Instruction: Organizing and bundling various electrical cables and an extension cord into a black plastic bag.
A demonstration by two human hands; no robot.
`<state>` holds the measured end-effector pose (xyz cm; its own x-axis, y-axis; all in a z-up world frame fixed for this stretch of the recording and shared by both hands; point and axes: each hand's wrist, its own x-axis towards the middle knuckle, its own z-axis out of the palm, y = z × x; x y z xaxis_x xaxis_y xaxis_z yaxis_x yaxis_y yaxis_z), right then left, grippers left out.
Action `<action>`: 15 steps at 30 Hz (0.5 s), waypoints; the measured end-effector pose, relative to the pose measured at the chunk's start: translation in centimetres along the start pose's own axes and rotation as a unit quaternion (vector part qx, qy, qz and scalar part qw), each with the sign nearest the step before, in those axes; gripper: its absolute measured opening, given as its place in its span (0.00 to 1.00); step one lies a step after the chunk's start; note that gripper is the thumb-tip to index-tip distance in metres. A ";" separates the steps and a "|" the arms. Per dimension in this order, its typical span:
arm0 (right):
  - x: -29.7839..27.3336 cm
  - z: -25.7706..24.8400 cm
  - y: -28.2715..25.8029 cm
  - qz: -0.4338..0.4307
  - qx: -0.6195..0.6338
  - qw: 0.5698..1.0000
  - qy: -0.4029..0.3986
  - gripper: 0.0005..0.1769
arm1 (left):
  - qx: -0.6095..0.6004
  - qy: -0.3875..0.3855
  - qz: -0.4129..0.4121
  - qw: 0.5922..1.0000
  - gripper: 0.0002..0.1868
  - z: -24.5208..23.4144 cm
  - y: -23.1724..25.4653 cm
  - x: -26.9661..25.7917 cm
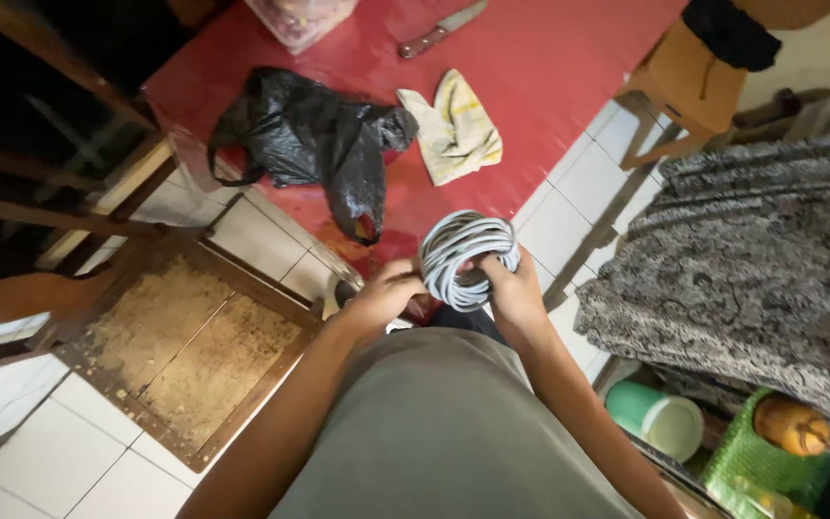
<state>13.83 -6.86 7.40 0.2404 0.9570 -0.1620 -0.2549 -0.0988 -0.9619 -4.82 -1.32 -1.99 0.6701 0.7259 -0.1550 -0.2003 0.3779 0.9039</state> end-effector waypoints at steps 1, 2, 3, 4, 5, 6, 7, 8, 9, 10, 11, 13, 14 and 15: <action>0.2 0.4 -0.3 0.000 -0.001 1.000 -0.001 0.10 | -0.001 0.001 0.001 1.000 0.14 -0.2 0.2 -0.1; 0.4 0.8 -0.6 -0.003 -0.044 0.999 0.012 0.11 | -0.016 0.031 -0.018 0.999 0.14 -0.3 0.3 -0.2; 0.5 0.9 -1.1 -0.007 -0.087 0.996 0.028 0.12 | -0.032 0.059 -0.037 0.997 0.15 -0.1 0.5 -0.2; 0.4 1.0 -1.4 -0.007 -0.088 0.996 0.028 0.12 | -0.033 0.058 -0.037 0.997 0.15 -0.3 0.0 -0.1; 0.6 1.3 -1.6 -0.012 -0.089 0.996 0.025 0.14 | 0.036 0.130 0.058 0.989 0.14 -0.8 -0.5 -0.1; 0.7 1.6 -1.8 -0.018 -0.090 0.996 0.023 0.16 | 0.106 0.198 0.152 0.962 0.15 -1.3 -1.0 -0.1; 1.0 1.5 -1.7 -0.020 -0.090 0.996 0.019 0.16 | 0.106 0.201 0.156 0.961 0.15 0.5 2.7 -1.9; 1.3 1.4 -1.5 -0.020 -0.104 0.994 0.030 0.17 | 0.206 0.282 0.213 0.913 0.12 2.4 6.3 -3.7; 1.2 1.4 -1.1 -0.015 -0.118 0.992 0.042 0.19 | 0.300 0.359 0.259 0.845 0.11 4.3 9.7 -6.0; 1.3 1.1 -0.2 -0.011 -0.119 0.992 0.038 0.19 | 0.300 0.363 0.257 0.844 0.11 5.0 9.9 -6.2; 1.8 0.9 0.6 -0.037 -0.154 0.986 0.051 0.23 | 0.323 0.286 0.253 0.866 0.11 5.6 10.3 -6.1; 2.2 1.1 1.3 -0.061 -0.187 0.979 0.056 0.27 | 0.346 0.214 0.244 0.880 0.10 6.3 9.8 -5.6; 2.2 1.6 1.3 -0.087 -0.227 0.969 0.051 0.26 | 0.373 0.210 0.252 0.868 0.16 6.4 9.0 -5.2; 2.3 1.8 1.0 -0.118 -0.267 0.955 0.054 0.25 | 0.399 0.199 0.263 0.855 0.22 6.5 8.2 -4.4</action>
<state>12.42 -4.26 6.49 0.3339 0.9392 0.0797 0.3254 -0.0355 -0.9449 -4.73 -5.16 8.69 0.3092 0.8727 0.3780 0.2585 -0.4596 0.8497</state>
